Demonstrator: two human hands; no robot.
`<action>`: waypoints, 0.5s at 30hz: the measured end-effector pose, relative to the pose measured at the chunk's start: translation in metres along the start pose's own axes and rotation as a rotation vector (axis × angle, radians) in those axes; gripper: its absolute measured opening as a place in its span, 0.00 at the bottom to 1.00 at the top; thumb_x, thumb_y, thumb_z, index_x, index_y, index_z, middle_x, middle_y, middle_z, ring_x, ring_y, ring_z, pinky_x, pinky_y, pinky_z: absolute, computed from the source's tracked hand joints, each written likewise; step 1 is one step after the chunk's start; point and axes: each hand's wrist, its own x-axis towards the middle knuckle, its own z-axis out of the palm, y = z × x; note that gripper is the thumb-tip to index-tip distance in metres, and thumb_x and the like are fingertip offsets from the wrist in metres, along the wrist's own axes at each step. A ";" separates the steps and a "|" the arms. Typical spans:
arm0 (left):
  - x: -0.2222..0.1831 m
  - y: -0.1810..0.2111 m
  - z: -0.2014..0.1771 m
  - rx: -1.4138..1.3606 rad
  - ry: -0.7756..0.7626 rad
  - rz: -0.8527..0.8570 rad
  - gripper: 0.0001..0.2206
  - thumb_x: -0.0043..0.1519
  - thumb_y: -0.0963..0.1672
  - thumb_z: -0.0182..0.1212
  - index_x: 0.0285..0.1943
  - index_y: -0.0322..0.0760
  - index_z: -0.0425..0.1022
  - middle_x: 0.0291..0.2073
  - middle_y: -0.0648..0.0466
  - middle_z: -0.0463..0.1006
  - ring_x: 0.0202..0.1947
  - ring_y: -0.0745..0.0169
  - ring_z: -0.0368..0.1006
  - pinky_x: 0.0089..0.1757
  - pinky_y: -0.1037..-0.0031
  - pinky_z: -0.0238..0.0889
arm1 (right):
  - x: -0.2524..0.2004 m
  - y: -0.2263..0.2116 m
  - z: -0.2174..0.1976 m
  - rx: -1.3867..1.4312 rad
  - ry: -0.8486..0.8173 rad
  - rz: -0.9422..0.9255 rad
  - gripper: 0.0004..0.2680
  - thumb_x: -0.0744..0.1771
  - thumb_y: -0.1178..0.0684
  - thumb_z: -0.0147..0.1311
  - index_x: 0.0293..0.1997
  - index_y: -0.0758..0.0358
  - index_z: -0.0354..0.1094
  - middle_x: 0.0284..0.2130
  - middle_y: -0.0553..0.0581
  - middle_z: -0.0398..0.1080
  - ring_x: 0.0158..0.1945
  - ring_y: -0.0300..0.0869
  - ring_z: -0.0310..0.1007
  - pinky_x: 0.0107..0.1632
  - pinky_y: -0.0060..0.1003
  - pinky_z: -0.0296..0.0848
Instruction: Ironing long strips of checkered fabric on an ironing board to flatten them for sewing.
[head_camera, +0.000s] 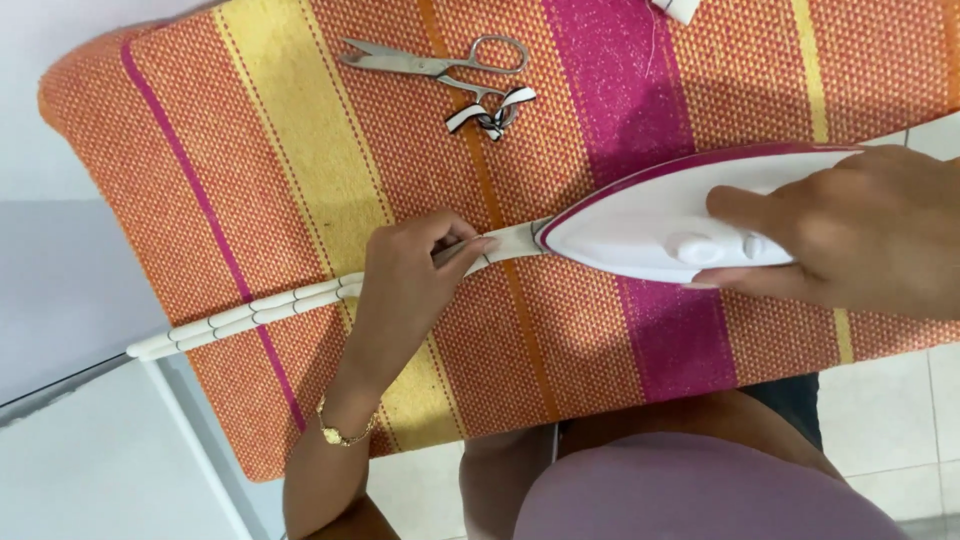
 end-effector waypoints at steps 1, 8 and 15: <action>0.000 0.000 0.000 0.000 0.001 0.001 0.06 0.64 0.44 0.75 0.39 0.38 0.85 0.27 0.56 0.85 0.25 0.71 0.77 0.28 0.80 0.67 | 0.002 -0.003 -0.003 -0.001 0.001 0.000 0.27 0.64 0.13 0.43 0.54 0.38 0.67 0.09 0.47 0.68 0.14 0.46 0.74 0.22 0.44 0.71; -0.002 -0.001 0.003 0.104 -0.036 -0.042 0.08 0.66 0.46 0.74 0.38 0.38 0.84 0.25 0.57 0.83 0.22 0.71 0.74 0.27 0.78 0.63 | 0.011 -0.014 -0.012 -0.053 -0.149 0.082 0.27 0.65 0.14 0.39 0.61 0.35 0.62 0.15 0.44 0.77 0.22 0.44 0.82 0.28 0.42 0.79; -0.002 -0.001 0.006 0.067 0.007 -0.039 0.08 0.64 0.42 0.76 0.40 0.37 0.78 0.32 0.53 0.83 0.30 0.64 0.79 0.33 0.73 0.72 | 0.019 -0.018 -0.019 -0.042 -0.224 0.054 0.29 0.65 0.15 0.40 0.68 0.34 0.57 0.17 0.46 0.80 0.25 0.47 0.85 0.35 0.45 0.85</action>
